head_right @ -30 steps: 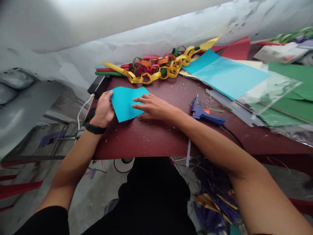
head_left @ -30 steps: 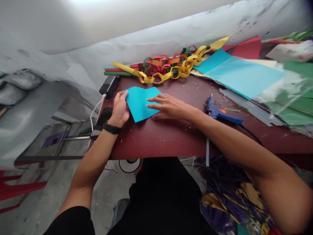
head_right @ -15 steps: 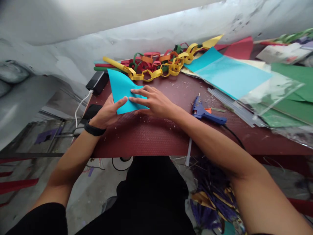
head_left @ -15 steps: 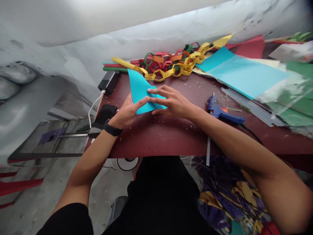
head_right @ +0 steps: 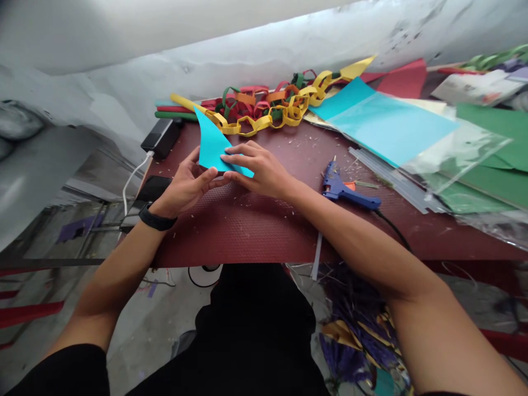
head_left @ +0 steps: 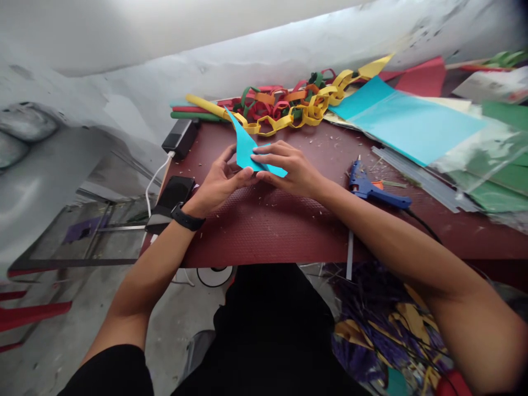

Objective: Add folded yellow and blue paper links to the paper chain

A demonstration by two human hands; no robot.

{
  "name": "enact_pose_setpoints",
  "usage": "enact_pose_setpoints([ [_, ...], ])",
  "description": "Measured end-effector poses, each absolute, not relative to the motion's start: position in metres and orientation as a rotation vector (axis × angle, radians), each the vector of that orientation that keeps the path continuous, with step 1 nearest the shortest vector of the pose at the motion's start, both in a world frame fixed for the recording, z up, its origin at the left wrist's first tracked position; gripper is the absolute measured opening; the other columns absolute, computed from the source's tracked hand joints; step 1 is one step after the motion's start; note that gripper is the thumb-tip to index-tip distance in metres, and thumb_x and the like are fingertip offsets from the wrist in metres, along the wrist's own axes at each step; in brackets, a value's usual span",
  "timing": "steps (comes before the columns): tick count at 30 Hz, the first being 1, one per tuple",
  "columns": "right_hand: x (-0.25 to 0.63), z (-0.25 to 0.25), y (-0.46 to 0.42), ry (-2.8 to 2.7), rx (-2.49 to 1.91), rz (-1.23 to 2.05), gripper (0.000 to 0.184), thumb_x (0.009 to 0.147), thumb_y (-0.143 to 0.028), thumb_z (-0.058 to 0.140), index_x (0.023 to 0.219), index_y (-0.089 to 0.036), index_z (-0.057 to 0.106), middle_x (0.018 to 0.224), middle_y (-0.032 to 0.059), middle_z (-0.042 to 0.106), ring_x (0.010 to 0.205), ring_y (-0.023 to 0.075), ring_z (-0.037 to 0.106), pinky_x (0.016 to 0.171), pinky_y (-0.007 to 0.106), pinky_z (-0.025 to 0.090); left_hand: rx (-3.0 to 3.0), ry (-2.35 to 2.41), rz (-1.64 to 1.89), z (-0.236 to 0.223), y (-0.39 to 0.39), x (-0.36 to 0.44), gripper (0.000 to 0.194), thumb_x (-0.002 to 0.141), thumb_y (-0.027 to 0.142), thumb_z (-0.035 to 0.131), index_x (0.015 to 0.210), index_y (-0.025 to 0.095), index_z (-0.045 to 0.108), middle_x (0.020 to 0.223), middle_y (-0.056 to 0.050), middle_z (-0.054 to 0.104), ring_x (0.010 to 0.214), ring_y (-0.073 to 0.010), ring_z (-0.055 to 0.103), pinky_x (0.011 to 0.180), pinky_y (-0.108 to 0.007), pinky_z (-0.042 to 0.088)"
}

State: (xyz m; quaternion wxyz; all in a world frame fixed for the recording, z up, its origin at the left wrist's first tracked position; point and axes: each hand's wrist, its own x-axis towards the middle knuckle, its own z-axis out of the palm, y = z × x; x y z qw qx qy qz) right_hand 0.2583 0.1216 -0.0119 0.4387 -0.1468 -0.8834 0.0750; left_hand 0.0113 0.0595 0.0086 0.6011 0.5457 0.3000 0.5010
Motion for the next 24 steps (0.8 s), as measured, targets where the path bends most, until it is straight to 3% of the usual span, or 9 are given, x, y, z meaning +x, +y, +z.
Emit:
enact_pose_setpoints([
  [6, 0.2587, -0.0102, 0.1216, -2.233, -0.431, 0.240, 0.049, 0.119, -0.061, 0.064, 0.148, -0.026, 0.080, 0.147, 0.0141, 0.082, 0.130, 0.0301, 0.076, 0.111, 0.054, 0.061, 1.293, 0.783, 1.203, 0.0133, 0.0544, 0.0192, 0.072, 0.080, 0.064, 0.108, 0.132, 0.026, 0.076, 0.131, -0.010, 0.086, 0.115, -0.0260, 0.086, 0.102, -0.041, 0.076],
  [16, 0.2572, -0.0138, 0.1238, -2.212, -0.453, 0.238, 0.049, 0.117, -0.063, 0.068, 0.142, -0.023, 0.082, 0.140, 0.0154, 0.084, 0.125, 0.0300, 0.079, 0.108, 0.050, 0.061, 1.741, 0.966, 1.314, 0.0050, 0.0566, 0.0162, 0.055, 0.093, 0.071, 0.095, 0.112, 0.021, 0.085, 0.109, -0.007, 0.088, 0.095, -0.0199, 0.085, 0.083, -0.029, 0.071],
  [20, 0.2576, -0.0151, 0.1243, -2.173, -0.387, 0.279, 0.042, 0.116, -0.054, 0.074, 0.144, -0.024, 0.081, 0.146, 0.0145, 0.082, 0.133, 0.0284, 0.079, 0.112, 0.049, 0.062, 1.796, 0.990, 1.347, 0.0037, 0.0575, 0.0158, 0.052, 0.095, 0.072, 0.092, 0.095, 0.020, 0.086, 0.092, -0.006, 0.086, 0.085, -0.0176, 0.081, 0.080, -0.030, 0.068],
  [24, 0.2551, -0.0178, 0.1238, -2.197, -0.382, 0.367, 0.031, 0.118, -0.044, 0.073, 0.142, -0.028, 0.083, 0.144, 0.0108, 0.083, 0.130, 0.0245, 0.080, 0.111, 0.046, 0.063, 1.742, 0.978, 1.327, 0.0053, 0.0559, 0.0196, 0.053, 0.092, 0.073, 0.094, 0.097, 0.021, 0.087, 0.092, -0.006, 0.088, 0.081, -0.0196, 0.083, 0.079, -0.034, 0.071],
])
